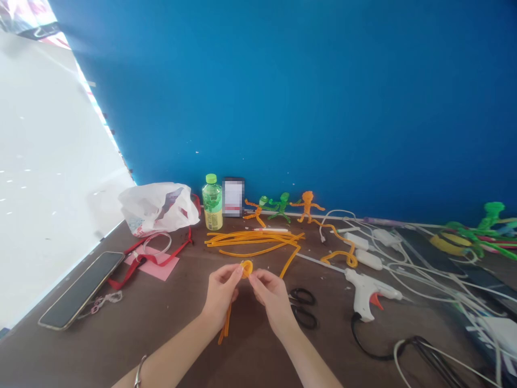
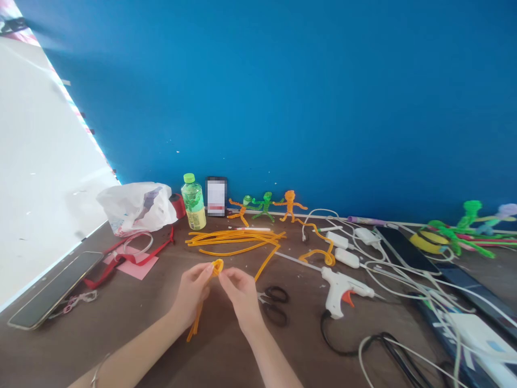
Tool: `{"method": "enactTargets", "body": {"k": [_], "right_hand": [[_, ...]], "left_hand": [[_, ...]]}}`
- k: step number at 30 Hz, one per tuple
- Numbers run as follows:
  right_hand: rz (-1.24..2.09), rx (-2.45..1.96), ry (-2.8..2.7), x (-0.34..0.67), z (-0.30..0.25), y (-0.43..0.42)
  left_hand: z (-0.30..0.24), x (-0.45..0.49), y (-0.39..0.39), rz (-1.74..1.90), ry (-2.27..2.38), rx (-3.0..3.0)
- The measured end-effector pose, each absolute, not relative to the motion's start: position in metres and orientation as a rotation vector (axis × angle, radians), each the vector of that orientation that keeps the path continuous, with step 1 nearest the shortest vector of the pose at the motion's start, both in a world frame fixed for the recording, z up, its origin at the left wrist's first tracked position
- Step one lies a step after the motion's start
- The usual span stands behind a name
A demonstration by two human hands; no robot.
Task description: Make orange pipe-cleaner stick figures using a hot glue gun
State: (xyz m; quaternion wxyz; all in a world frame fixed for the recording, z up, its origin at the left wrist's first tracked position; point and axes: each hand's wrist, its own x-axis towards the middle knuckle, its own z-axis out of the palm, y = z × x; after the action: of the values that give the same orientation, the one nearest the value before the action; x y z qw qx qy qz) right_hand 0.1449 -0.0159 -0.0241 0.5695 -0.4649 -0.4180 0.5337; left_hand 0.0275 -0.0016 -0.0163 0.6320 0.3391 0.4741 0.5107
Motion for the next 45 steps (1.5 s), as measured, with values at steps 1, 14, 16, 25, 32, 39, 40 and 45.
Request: {"method": "enactTargets", "body": {"k": [1,14,16,25,32,39,40,45], "right_hand": [[1.255,-1.091,-0.981,0.1449,-0.0246,-0.0157],[1.266,-1.102,-0.984,0.1452,-0.0247,-0.0163],[1.268,-1.106,-0.985,0.1453,-0.0244,-0.0166],[1.239,-1.114,-0.984,0.1436,-0.0204,-0.0188],[1.231,-1.121,-0.978,0.1423,-0.0172,-0.0204],[1.247,-1.107,-1.011,0.1452,-0.0218,-0.0170],[1.247,-1.106,-1.014,0.1454,-0.0220,-0.0167],[1.242,-1.115,-1.018,0.1458,-0.0221,-0.0164]], "left_hand": [[-0.0165,0.0275,-0.0016,1.167,1.085,0.778],[-0.0195,0.0274,-0.0023,1.163,1.099,0.797],[-0.0198,0.0275,-0.0024,1.160,1.100,0.789],[-0.0209,0.0280,-0.0020,1.159,1.110,0.771],[-0.0226,0.0274,-0.0020,1.160,1.106,0.803],[-0.0217,0.0274,-0.0032,1.154,1.116,0.801],[-0.0217,0.0275,-0.0032,1.152,1.116,0.798],[-0.0219,0.0273,-0.0026,1.158,1.114,0.803]]}}
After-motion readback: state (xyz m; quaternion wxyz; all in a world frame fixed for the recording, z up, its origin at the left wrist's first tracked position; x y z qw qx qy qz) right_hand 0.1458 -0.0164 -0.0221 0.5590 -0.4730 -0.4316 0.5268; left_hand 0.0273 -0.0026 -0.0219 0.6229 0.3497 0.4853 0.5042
